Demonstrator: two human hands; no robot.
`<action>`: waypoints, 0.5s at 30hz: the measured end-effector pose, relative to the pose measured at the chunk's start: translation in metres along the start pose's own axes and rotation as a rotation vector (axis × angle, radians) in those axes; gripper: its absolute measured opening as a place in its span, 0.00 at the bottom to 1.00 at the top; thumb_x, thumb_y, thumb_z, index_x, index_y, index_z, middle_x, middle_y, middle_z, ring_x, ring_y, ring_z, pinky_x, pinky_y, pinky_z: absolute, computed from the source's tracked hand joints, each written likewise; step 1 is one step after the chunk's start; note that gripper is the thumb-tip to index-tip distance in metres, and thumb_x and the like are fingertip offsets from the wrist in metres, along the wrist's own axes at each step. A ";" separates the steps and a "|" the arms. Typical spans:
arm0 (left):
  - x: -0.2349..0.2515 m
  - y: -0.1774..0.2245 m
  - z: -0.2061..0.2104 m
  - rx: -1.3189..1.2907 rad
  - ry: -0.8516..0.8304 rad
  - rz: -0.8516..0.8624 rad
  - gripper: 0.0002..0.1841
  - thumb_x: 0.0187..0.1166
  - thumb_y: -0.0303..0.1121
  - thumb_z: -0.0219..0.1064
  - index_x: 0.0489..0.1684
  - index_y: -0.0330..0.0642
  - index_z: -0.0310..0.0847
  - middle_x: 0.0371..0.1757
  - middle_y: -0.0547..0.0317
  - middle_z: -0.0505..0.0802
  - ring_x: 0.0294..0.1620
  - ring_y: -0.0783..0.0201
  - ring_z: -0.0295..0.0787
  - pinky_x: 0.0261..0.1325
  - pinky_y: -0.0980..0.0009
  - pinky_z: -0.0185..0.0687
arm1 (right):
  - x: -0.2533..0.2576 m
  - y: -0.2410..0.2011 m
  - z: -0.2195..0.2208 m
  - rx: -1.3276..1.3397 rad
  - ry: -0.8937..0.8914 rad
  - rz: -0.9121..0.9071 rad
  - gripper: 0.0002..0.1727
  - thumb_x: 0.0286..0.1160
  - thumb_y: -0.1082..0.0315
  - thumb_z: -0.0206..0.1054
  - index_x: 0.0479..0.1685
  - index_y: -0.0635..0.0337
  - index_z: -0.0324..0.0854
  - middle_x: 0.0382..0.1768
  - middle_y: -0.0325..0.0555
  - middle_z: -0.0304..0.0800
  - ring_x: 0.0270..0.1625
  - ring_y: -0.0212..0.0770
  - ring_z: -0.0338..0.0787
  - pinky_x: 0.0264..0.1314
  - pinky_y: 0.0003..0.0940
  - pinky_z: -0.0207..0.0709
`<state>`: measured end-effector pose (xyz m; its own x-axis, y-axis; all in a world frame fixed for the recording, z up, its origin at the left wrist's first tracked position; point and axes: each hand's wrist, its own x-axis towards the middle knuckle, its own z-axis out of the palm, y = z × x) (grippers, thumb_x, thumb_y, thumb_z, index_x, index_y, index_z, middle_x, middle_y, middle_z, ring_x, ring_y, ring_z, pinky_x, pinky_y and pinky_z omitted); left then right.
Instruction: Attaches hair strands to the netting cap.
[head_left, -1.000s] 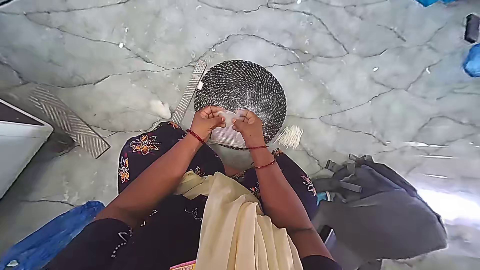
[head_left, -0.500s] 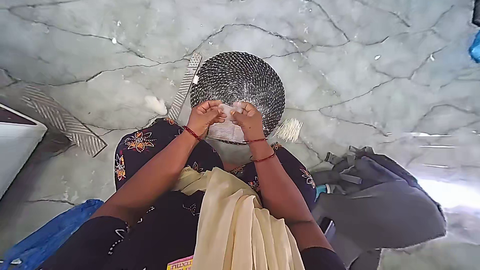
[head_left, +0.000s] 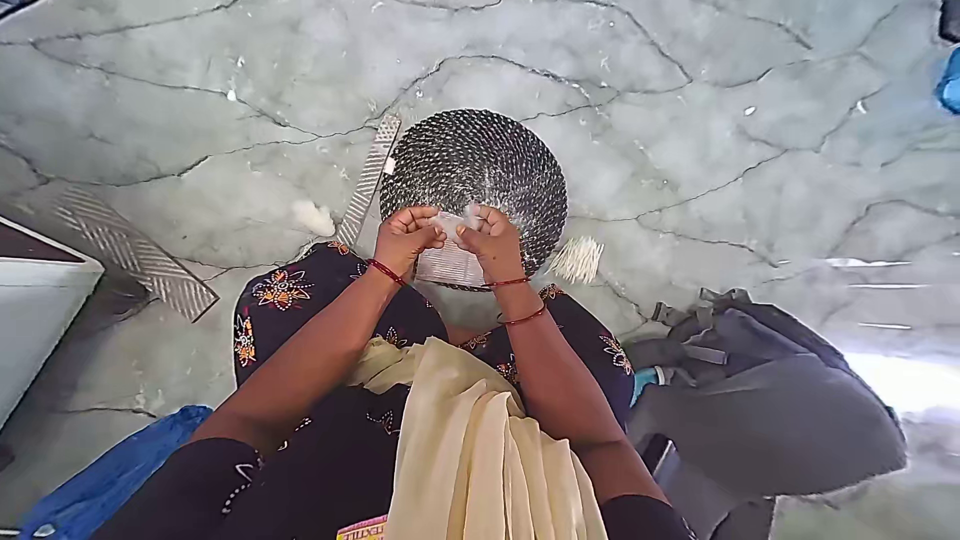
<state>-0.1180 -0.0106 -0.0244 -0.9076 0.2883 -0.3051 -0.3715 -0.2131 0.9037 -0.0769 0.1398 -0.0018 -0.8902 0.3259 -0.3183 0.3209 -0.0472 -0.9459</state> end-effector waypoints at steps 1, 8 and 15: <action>0.000 0.000 0.000 -0.009 -0.008 0.004 0.17 0.74 0.12 0.66 0.61 0.30 0.77 0.37 0.62 0.93 0.35 0.70 0.94 0.46 0.72 0.93 | 0.000 -0.001 0.000 0.002 0.007 0.005 0.26 0.71 0.80 0.71 0.71 0.73 0.73 0.47 0.55 0.90 0.39 0.34 0.91 0.47 0.30 0.88; -0.001 -0.008 0.001 0.020 -0.090 0.055 0.21 0.70 0.13 0.69 0.62 0.28 0.76 0.42 0.61 0.93 0.37 0.72 0.92 0.48 0.72 0.92 | -0.004 0.002 0.008 0.005 0.015 -0.020 0.27 0.69 0.79 0.73 0.70 0.72 0.73 0.44 0.51 0.91 0.37 0.30 0.88 0.42 0.26 0.85; 0.000 -0.008 -0.001 0.049 -0.048 0.047 0.18 0.71 0.12 0.68 0.59 0.28 0.78 0.39 0.61 0.92 0.34 0.72 0.91 0.45 0.72 0.92 | -0.005 -0.007 0.006 0.172 0.044 0.090 0.21 0.85 0.74 0.61 0.74 0.71 0.68 0.43 0.48 0.86 0.31 0.31 0.87 0.39 0.27 0.86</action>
<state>-0.1152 -0.0102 -0.0318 -0.9128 0.3242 -0.2484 -0.3178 -0.1817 0.9306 -0.0768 0.1332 0.0058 -0.8442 0.3536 -0.4028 0.3353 -0.2378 -0.9116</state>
